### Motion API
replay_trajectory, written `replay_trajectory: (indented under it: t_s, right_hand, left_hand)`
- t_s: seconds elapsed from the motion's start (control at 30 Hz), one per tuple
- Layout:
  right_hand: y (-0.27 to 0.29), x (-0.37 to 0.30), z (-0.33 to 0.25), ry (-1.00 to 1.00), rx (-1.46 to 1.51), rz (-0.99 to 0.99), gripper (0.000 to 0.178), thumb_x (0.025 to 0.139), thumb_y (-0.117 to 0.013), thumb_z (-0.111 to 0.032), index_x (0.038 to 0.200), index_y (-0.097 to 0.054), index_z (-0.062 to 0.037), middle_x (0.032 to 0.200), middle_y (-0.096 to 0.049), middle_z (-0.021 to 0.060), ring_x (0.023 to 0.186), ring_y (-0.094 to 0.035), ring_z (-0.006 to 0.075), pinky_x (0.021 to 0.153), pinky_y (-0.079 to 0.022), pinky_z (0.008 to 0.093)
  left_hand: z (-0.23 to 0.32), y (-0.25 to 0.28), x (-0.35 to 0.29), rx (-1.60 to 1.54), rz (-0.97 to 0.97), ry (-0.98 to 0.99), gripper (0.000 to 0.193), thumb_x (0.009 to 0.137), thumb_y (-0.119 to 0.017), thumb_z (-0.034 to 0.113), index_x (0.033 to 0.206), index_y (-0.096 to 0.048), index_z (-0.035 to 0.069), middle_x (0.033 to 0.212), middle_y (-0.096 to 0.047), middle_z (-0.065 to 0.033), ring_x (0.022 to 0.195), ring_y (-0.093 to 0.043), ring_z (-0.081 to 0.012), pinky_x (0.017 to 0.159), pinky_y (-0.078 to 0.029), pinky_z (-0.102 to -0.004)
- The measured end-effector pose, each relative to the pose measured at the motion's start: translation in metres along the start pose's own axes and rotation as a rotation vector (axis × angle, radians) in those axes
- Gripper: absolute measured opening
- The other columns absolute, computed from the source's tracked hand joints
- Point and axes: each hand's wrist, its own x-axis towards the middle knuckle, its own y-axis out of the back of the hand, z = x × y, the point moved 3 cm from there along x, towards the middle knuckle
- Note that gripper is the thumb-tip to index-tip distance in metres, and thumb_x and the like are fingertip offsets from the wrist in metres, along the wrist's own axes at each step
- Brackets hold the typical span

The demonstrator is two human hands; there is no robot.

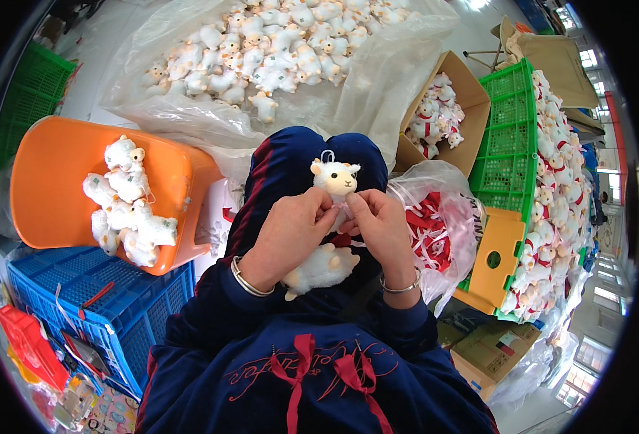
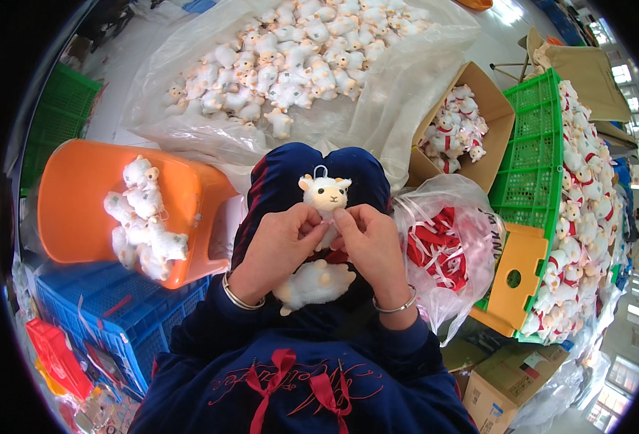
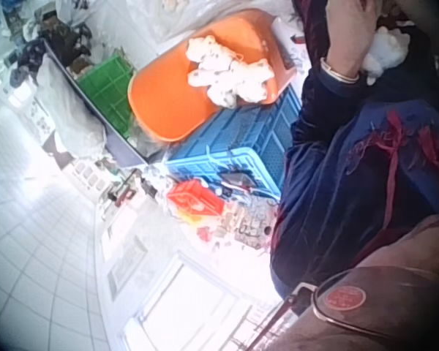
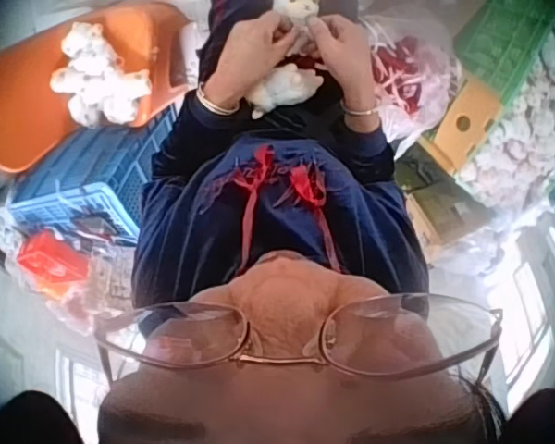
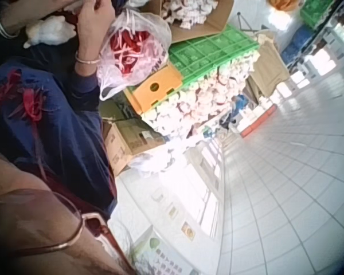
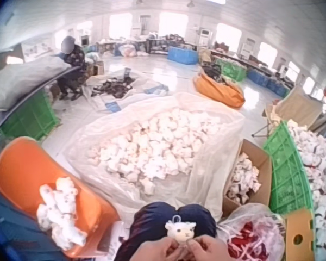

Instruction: The person sits on the floor and assembles small white plush toys by attaching red fabric pieces and tying ribbons around their necks. They handle each toy individually, adjusting the fabric and securing the ribbon before placing the finished items into a nearby container.

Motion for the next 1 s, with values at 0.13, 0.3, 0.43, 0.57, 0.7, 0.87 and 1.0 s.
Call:
replay_trajectory:
  t_s: [0.13,0.3,0.43,0.57,0.7,0.87,1.0]
  right_hand:
    - [0.004,0.004,0.007,0.024,0.001,-0.032,0.022,0.101,-0.069,-0.019,0.099,-0.067,0.0035,0.081,-0.072,0.007,0.069,-0.071,0.0117,0.06,-0.055,0.0239]
    - [0.004,0.006,0.013,0.155,0.013,-0.018,0.015,0.102,-0.067,-0.013,0.097,-0.063,0.0011,0.079,-0.07,0.0049,0.066,-0.068,0.0101,0.058,-0.053,0.0243]
    - [-0.005,-0.001,0.011,0.368,-0.064,0.078,0.012,0.104,-0.063,-0.011,0.099,-0.061,-0.0002,0.078,-0.068,0.0048,0.066,-0.066,0.0086,0.058,-0.052,0.0246]
    - [-0.006,0.002,0.015,0.361,-0.056,0.072,0.012,0.105,-0.061,-0.012,0.1,-0.06,-0.0004,0.08,-0.069,0.0056,0.067,-0.065,0.0079,0.06,-0.053,0.0244]
    - [-0.007,0.005,0.021,0.254,0.116,0.026,0.014,0.104,-0.064,-0.013,0.102,-0.062,0.0003,0.08,-0.069,0.0049,0.067,-0.066,0.0083,0.062,-0.053,0.0231]
    - [-0.004,0.008,0.017,0.153,0.207,-0.048,0.014,0.102,-0.068,-0.013,0.102,-0.066,0.0016,0.079,-0.07,0.004,0.068,-0.065,0.0084,0.063,-0.053,0.0218]
    - [-0.003,0.009,0.017,0.129,0.209,-0.084,0.014,0.1,-0.07,-0.012,0.101,-0.067,0.0014,0.079,-0.07,0.0038,0.067,-0.065,0.008,0.062,-0.052,0.0215]
  left_hand:
    - [-0.006,0.0,-0.002,-0.047,-0.013,-0.028,0.015,0.098,-0.068,0.015,0.097,-0.065,0.0,0.073,-0.071,-0.0128,0.062,-0.069,-0.0203,0.058,-0.053,-0.0326]
    - [-0.009,-0.002,-0.003,-0.173,-0.042,0.039,0.012,0.103,-0.063,0.012,0.102,-0.062,0.0,0.074,-0.071,-0.0068,0.061,-0.068,-0.0103,0.057,-0.053,-0.0241]
    - [-0.008,-0.003,-0.003,-0.442,-0.114,0.191,0.012,0.106,-0.057,0.013,0.105,-0.056,0.001,0.078,-0.07,-0.0092,0.063,-0.07,-0.0127,0.057,-0.056,-0.0239]
    - [-0.021,-0.007,-0.004,-0.727,-0.156,0.328,0.013,0.108,-0.052,0.015,0.108,-0.052,0.002,0.081,-0.069,-0.0125,0.062,-0.071,-0.0166,0.056,-0.058,-0.0257]
    - [-0.023,-0.007,-0.006,-0.74,-0.131,0.377,0.014,0.109,-0.051,0.017,0.108,-0.052,0.003,0.079,-0.07,-0.0121,0.058,-0.07,-0.0176,0.053,-0.057,-0.0257]
    - [-0.023,-0.004,-0.004,-0.697,-0.119,0.392,0.018,0.11,-0.05,0.02,0.109,-0.054,0.003,0.076,-0.07,-0.0105,0.054,-0.069,-0.0164,0.05,-0.055,-0.024]
    - [-0.024,-0.002,-0.001,-0.688,-0.121,0.422,0.019,0.109,-0.052,0.021,0.107,-0.057,0.002,0.076,-0.071,-0.0094,0.053,-0.067,-0.0151,0.05,-0.054,-0.0235]
